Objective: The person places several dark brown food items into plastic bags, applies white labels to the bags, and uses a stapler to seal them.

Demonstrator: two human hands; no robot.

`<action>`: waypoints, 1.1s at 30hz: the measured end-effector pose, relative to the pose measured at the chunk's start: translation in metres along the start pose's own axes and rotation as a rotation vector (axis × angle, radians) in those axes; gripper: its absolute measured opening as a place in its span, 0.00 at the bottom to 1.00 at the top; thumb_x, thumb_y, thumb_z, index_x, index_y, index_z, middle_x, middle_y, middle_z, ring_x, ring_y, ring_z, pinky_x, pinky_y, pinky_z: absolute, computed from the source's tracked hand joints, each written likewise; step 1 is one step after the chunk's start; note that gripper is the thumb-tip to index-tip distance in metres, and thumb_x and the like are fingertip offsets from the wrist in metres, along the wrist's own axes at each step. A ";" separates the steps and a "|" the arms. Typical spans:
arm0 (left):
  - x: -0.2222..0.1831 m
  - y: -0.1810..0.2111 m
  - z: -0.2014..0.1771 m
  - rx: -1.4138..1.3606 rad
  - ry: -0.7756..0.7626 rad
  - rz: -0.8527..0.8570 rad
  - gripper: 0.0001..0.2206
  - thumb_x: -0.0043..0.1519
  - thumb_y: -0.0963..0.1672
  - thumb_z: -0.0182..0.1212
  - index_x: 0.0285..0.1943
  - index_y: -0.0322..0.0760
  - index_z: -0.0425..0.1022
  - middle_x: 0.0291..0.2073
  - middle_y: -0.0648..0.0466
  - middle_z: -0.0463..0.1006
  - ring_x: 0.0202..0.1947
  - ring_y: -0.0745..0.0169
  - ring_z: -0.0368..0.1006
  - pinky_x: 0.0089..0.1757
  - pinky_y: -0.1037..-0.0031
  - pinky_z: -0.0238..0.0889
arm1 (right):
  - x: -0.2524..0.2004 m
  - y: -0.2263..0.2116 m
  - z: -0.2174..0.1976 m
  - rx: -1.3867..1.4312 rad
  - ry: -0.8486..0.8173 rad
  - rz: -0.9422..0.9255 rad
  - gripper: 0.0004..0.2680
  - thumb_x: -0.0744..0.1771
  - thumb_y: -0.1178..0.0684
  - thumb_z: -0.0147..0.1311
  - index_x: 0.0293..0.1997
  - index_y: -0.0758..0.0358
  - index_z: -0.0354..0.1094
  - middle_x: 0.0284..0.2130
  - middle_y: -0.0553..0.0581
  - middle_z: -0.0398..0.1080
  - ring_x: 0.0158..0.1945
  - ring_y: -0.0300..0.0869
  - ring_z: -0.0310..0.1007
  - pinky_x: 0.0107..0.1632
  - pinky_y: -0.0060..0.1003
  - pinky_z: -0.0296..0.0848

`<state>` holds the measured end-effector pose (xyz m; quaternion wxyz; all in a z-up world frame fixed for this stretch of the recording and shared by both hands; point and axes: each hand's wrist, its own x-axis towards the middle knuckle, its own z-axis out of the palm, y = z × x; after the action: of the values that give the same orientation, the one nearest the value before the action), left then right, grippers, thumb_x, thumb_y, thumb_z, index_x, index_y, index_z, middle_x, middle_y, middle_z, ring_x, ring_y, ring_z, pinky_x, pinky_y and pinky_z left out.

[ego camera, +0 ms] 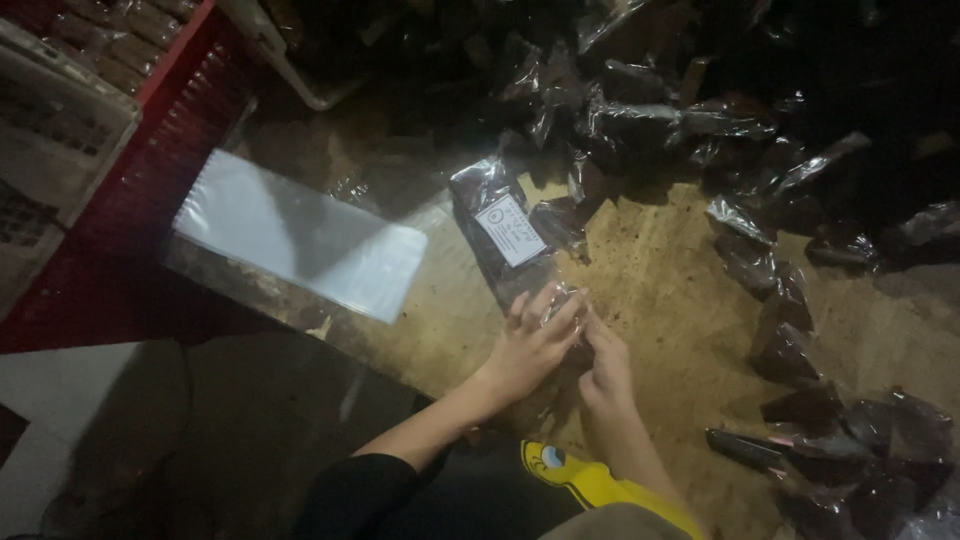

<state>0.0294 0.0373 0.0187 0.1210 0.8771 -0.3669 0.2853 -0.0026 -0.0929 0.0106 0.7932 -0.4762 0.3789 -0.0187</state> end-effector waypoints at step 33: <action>0.054 0.017 -0.041 -0.219 -1.057 -0.025 0.09 0.64 0.41 0.64 0.50 0.30 0.77 0.30 0.53 0.83 0.29 0.58 0.82 0.28 0.73 0.76 | -0.033 -0.086 0.014 -0.683 -0.340 0.012 0.06 0.69 0.50 0.50 0.42 0.48 0.75 0.37 0.45 0.78 0.38 0.32 0.77 0.44 0.26 0.77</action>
<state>0.0310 0.0116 0.0833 0.0141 0.8876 -0.3951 -0.2363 0.0107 -0.1166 0.1000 0.6404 -0.7075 0.2289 0.1925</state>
